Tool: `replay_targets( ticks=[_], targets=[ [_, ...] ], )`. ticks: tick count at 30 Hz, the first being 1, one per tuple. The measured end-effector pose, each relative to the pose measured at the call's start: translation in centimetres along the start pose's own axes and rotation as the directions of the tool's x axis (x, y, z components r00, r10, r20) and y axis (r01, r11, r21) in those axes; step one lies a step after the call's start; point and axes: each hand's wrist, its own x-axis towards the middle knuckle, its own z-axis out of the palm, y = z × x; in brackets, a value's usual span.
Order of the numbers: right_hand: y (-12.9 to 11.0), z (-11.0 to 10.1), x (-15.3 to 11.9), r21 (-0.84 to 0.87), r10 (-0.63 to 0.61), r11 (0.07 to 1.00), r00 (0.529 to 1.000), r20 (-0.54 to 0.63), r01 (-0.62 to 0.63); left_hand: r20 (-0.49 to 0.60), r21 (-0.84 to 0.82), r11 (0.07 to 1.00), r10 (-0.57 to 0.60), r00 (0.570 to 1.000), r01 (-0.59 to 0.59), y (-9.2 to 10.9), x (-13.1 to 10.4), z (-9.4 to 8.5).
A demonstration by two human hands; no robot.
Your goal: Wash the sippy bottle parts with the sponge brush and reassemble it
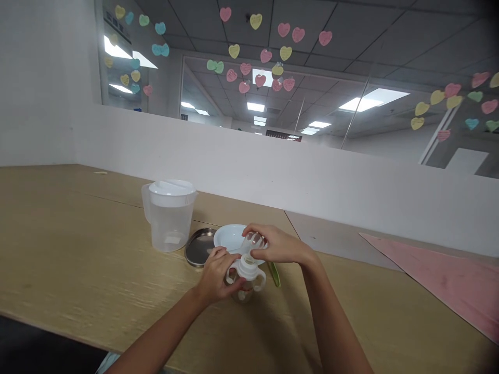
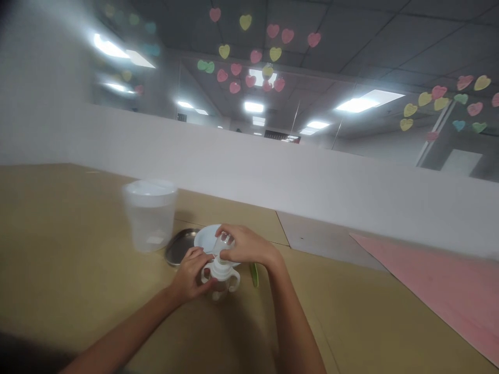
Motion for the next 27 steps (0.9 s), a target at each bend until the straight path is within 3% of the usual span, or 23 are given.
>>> replay_targets(
  ticks=[10,27],
  targets=[
    [0.8,1.4,1.2,-0.088,0.058,0.995,0.972,0.227,-0.039,0.005,0.046,0.999,0.027,1.000,-0.027,0.0,0.0,0.0],
    [0.4,2.2,1.7,-0.215,0.073,0.976,0.979,0.190,-0.031,-0.026,0.046,0.999,0.028,0.999,-0.027,-0.3,-0.4,0.6]
  ],
)
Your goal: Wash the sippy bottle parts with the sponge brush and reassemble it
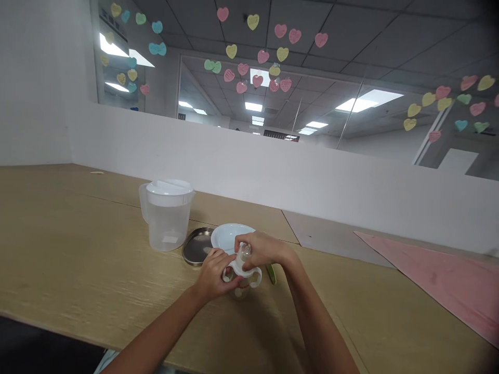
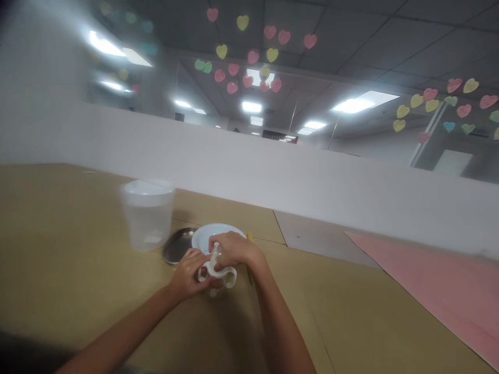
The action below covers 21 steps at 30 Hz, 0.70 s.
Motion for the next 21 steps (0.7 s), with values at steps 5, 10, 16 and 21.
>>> replay_targets(
  ticks=[5,10,16,21],
  targets=[
    [0.1,0.0,0.1,-0.021,0.010,1.000,1.000,-0.026,-0.011,0.025,-0.011,1.000,-0.005,1.000,0.005,0.2,0.1,-0.1],
    [0.3,0.2,0.2,0.043,0.076,0.996,0.997,0.016,-0.076,0.121,-0.029,0.999,-0.022,0.992,0.026,0.5,0.4,-0.4],
    [0.7,0.0,0.2,0.092,0.069,0.993,0.997,0.017,-0.071,0.131,-0.011,1.000,-0.024,0.991,0.025,0.3,0.2,-0.1],
    [1.9,-0.6,0.3,0.331,0.066,0.937,0.987,0.146,-0.111,0.125,0.015,1.000,0.001,0.992,-0.003,0.1,0.1,0.3]
  ],
)
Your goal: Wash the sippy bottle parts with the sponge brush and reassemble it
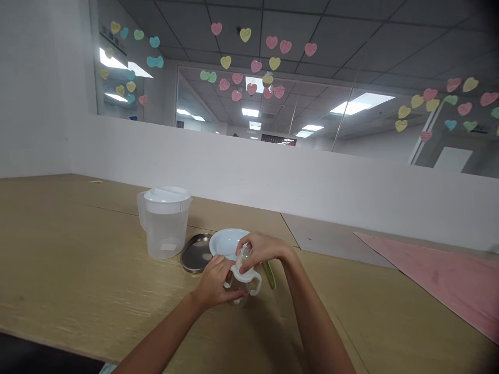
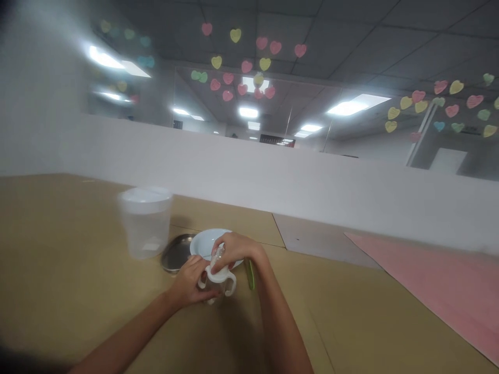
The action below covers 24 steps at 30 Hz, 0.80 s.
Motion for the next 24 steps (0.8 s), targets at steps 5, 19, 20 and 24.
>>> replay_targets(
  ticks=[5,19,20,24],
  targets=[
    [0.4,-0.5,-0.1,0.080,-0.025,0.997,0.999,0.042,0.022,0.009,-0.006,0.999,0.035,0.999,-0.035,0.1,0.1,-0.1],
    [0.2,-1.5,-2.0,0.008,-0.167,0.983,0.907,-0.387,0.185,0.004,0.036,0.999,-0.003,1.000,0.003,0.3,0.1,-0.3],
    [0.5,-1.5,-1.9,0.007,-0.147,0.986,0.889,-0.434,0.167,0.006,0.035,0.999,-0.003,1.000,0.003,0.4,0.2,-0.4],
    [2.0,-0.3,0.5,-0.115,0.051,0.987,0.904,-0.424,-0.110,0.004,0.039,0.999,0.000,1.000,0.000,0.3,0.2,-0.4]
  ],
)
